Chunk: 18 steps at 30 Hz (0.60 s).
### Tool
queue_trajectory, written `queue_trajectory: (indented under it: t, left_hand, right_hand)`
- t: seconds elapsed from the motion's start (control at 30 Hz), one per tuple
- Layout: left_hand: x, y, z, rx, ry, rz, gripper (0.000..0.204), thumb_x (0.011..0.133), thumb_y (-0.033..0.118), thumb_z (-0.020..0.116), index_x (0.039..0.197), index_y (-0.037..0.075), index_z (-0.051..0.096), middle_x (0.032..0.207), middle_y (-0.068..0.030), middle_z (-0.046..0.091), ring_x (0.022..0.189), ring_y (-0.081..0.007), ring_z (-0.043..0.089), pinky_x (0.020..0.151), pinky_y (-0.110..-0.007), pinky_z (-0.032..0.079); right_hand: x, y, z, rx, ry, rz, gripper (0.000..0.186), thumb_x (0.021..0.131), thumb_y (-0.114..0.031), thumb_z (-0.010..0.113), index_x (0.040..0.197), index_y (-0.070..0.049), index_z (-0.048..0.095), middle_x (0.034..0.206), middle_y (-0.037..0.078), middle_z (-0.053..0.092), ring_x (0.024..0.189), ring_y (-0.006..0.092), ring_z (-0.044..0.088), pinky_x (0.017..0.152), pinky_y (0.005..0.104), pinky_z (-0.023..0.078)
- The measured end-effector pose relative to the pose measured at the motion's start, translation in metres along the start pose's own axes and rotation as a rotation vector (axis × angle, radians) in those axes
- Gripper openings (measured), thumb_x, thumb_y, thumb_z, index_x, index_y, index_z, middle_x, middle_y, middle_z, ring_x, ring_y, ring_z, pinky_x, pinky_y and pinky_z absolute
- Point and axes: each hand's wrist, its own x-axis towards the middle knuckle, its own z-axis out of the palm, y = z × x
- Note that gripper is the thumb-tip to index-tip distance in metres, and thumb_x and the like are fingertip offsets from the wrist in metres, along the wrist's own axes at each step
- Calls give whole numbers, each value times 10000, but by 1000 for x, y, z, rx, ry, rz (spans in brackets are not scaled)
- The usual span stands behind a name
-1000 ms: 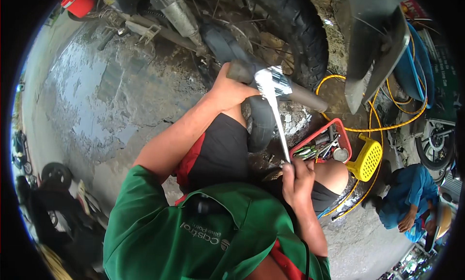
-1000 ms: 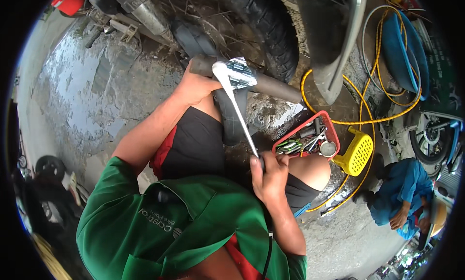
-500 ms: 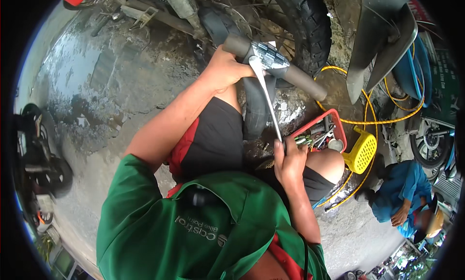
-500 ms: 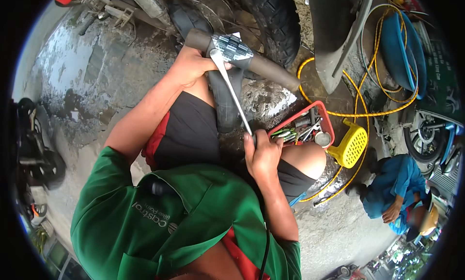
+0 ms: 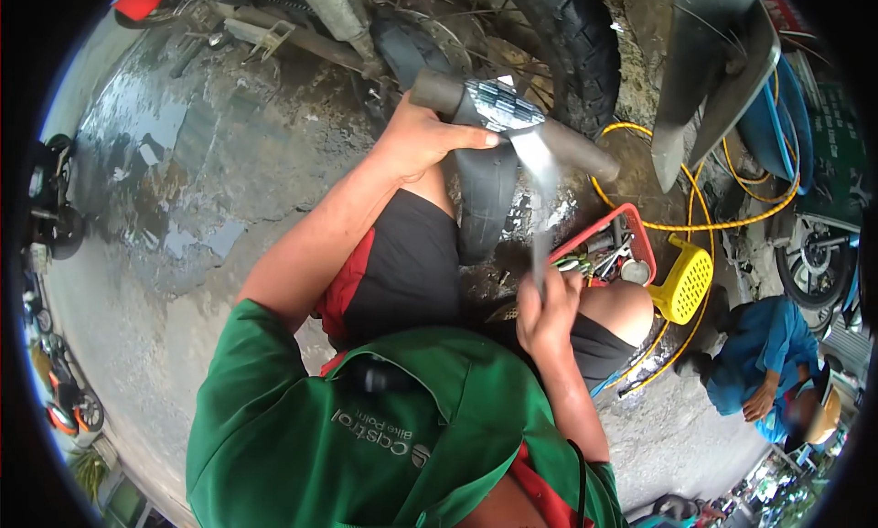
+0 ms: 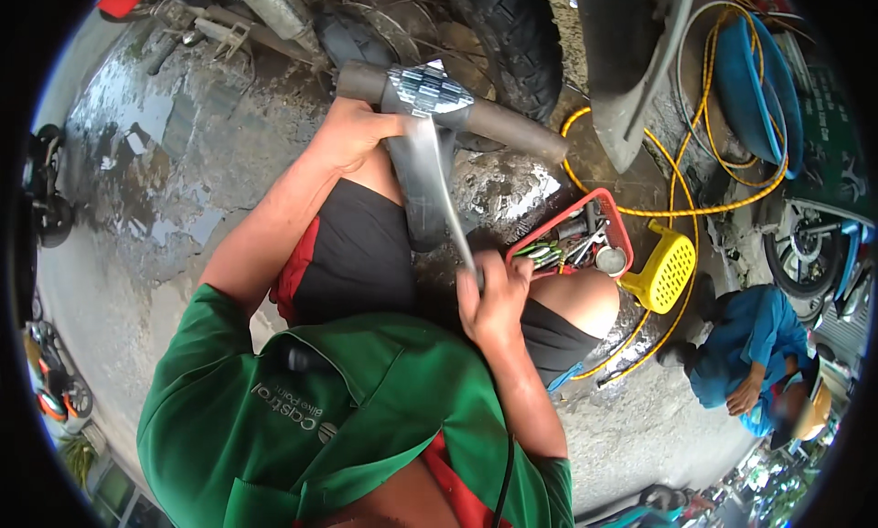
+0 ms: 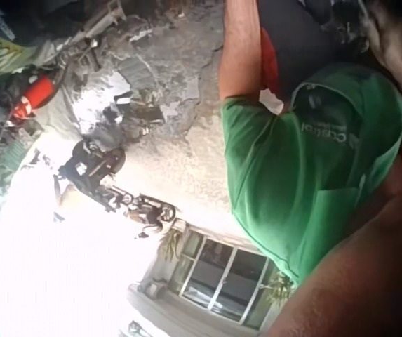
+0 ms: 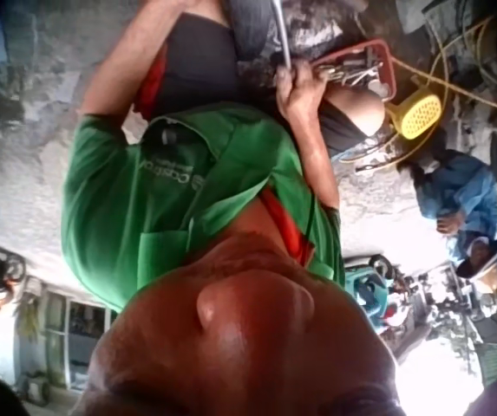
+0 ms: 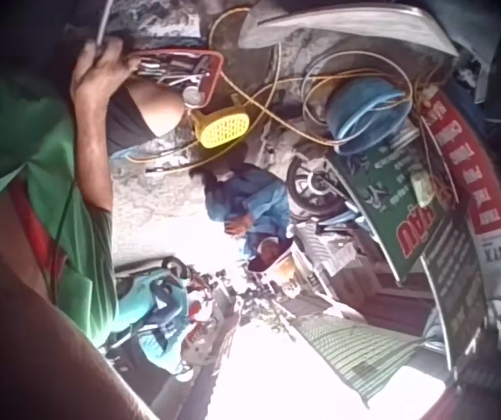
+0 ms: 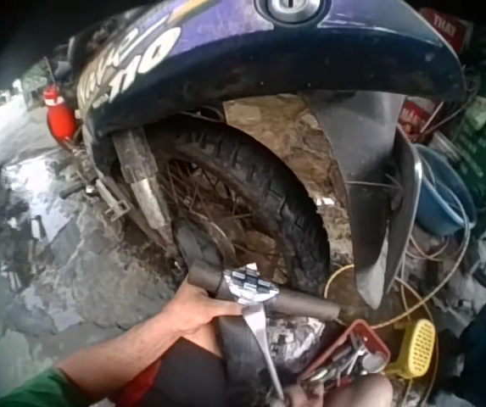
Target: Repairing a motorcycle tire by removing the inner tube, patching it, and reinstalling it into the tire.
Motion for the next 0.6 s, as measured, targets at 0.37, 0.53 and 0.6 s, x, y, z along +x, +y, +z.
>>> queue_trajectory:
  t: [0.37, 0.53, 0.6]
  left_hand:
    - [6, 0, 1, 7, 41, -156, 286, 711, -52, 800, 990, -30, 740, 943, -70, 749, 867, -138, 687, 825, -290, 534]
    - [5, -1, 0, 4, 11, -76, 276, 715, -53, 795, 984, -25, 741, 938, -75, 748, 866, -138, 689, 817, -286, 534]
    - [6, -2, -1, 17, 16, -89, 279, 716, -53, 795, 988, -25, 740, 942, -72, 747, 868, -133, 683, 811, -283, 531]
  right_hand:
    - [9, 11, -8, -54, -53, 24, 225, 926, -248, 641, 875, -31, 609, 679, 109, 586, 674, 296, 496, 732, 396, 390]
    - [7, 9, -6, 181, 148, -153, 281, 951, -284, 613, 858, -18, 605, 660, 124, 597, 725, 317, 526, 727, 414, 408]
    - [7, 8, -5, 40, 64, -59, 279, 948, -296, 614, 864, -30, 601, 650, 119, 590, 679, 326, 529, 736, 414, 396]
